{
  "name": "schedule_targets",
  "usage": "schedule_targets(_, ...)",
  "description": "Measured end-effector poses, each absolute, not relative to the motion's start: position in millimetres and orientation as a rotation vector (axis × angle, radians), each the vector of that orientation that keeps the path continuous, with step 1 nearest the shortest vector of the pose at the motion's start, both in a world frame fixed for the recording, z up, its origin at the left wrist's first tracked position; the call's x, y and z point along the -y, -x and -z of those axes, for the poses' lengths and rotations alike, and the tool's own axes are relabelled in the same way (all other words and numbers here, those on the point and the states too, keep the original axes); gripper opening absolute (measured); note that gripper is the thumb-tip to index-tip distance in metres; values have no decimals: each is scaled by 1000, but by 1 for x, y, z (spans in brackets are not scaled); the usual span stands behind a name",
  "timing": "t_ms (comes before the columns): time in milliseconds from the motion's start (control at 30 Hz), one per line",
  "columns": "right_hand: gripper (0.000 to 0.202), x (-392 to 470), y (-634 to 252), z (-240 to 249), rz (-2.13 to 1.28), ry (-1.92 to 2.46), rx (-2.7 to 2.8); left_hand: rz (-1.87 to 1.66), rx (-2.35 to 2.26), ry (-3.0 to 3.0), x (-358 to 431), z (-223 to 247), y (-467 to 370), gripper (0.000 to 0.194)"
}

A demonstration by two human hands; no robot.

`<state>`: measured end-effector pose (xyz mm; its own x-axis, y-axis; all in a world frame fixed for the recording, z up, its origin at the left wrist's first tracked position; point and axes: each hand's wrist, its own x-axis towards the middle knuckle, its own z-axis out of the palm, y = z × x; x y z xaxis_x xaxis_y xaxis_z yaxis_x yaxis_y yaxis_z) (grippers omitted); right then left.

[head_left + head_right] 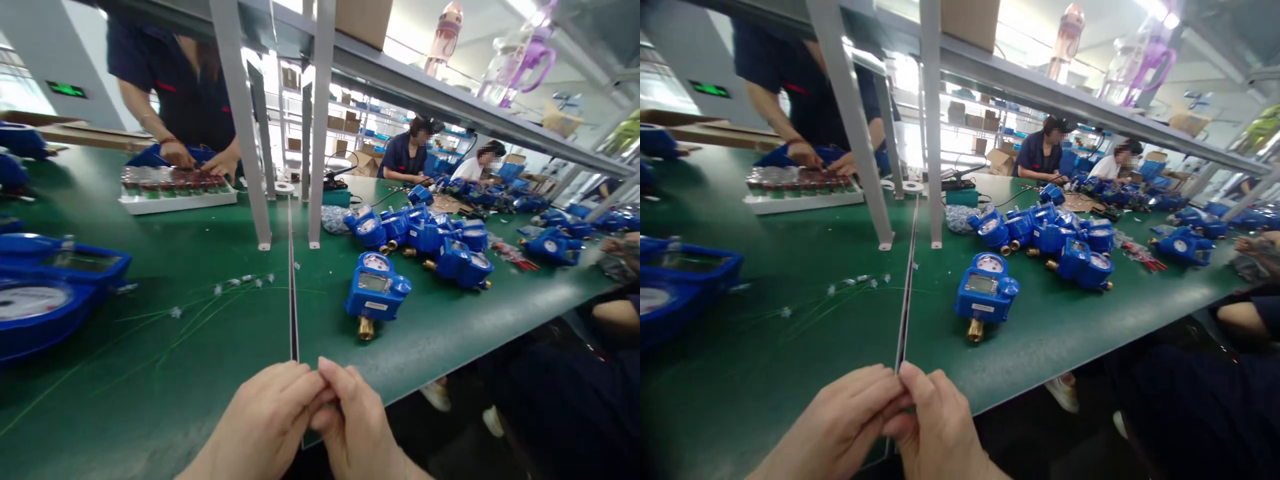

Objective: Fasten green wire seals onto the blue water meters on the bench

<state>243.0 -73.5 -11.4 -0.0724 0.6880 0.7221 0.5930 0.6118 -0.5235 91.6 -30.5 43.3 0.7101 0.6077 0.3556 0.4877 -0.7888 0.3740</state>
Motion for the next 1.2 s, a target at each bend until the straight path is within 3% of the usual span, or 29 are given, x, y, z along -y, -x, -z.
schedule_targets(133, 21, 91, -310, 42, -3, 1327, 1726, -414, -878, -2680, 24, -29, -107, 27)
schedule_targets(300, 18, 115, -358, 48, 160, 1588, 1791, -325, -843, -2620, 25, -14, -143, 25)
schedule_targets(400, 28, 120, -343, 49, -110, 1496, 1654, -397, -728, -2580, 31, -8, -174, 22)
schedule_targets(500, 22, 118, -331, 49, -312, 1458, 1368, -469, -679, -2542, 30, -3, -195, 22)
schedule_targets(867, 16, 68, -392, -2, 552, 1725, 1429, -502, -999, -2013, 3, 17, -211, 33)
schedule_targets(1200, 18, 45, -392, -2, 630, 1770, 1604, -484, -907, -1780, 1, 32, -226, 39)
